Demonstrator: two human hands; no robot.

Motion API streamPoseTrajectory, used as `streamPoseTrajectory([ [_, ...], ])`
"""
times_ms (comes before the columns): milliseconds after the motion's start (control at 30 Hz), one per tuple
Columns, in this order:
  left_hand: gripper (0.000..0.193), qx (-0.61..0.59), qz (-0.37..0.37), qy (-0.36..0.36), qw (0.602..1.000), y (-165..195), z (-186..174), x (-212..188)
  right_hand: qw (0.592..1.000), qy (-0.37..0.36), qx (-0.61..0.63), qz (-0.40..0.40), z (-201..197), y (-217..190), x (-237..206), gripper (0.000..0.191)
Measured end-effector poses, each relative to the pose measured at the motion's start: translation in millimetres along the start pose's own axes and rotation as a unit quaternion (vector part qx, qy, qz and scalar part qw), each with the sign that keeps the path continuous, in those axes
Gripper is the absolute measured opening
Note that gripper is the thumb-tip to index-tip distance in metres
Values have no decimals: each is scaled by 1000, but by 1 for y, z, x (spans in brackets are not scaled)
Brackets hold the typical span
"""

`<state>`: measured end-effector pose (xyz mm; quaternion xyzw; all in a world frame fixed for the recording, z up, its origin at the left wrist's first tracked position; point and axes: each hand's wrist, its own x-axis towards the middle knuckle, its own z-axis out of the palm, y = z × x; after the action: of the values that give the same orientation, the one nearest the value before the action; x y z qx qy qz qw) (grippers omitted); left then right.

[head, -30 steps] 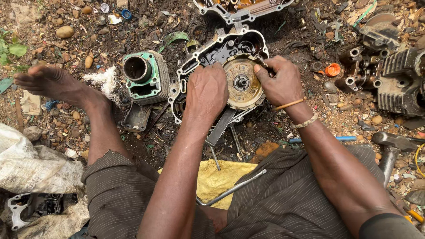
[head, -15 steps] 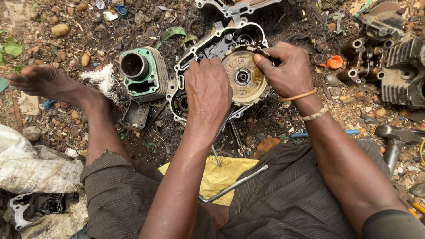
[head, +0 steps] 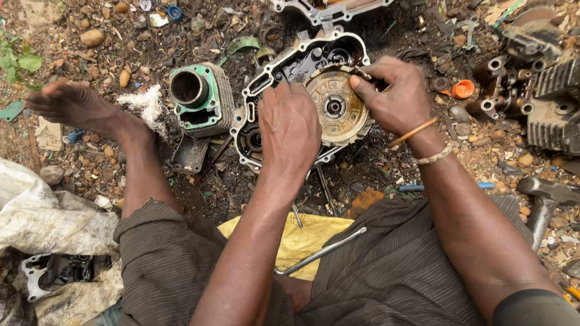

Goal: The person is repairing a disassembled engine on the ground. They use a hammer and a metal rod to tap and adjust internal gears and components within the engine casing. The person also uses a wrench to manipulate parts and removes a circular metal component from the assembly.

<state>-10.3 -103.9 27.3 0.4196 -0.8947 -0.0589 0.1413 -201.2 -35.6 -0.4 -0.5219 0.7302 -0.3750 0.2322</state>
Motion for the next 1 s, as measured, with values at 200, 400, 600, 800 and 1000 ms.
streamPoseTrajectory([
  [200,9,-29,4,-14,999,3,0,-1,998,46,-22,43,-1,-6,0,21],
  [400,8,-20,-7,-32,999,2,2,4,999,34,-24,22,-1,-7,0,19],
  [600,10,-1,-18,-44,999,1,-2,0,1000,-6,14,12,-2,-1,-1,19],
  [800,13,20,-45,-75,996,-1,-13,8,997,67,-14,-30,3,3,-4,20],
  [1000,21,41,-44,-79,995,0,-17,10,998,32,49,5,2,7,-3,21],
])
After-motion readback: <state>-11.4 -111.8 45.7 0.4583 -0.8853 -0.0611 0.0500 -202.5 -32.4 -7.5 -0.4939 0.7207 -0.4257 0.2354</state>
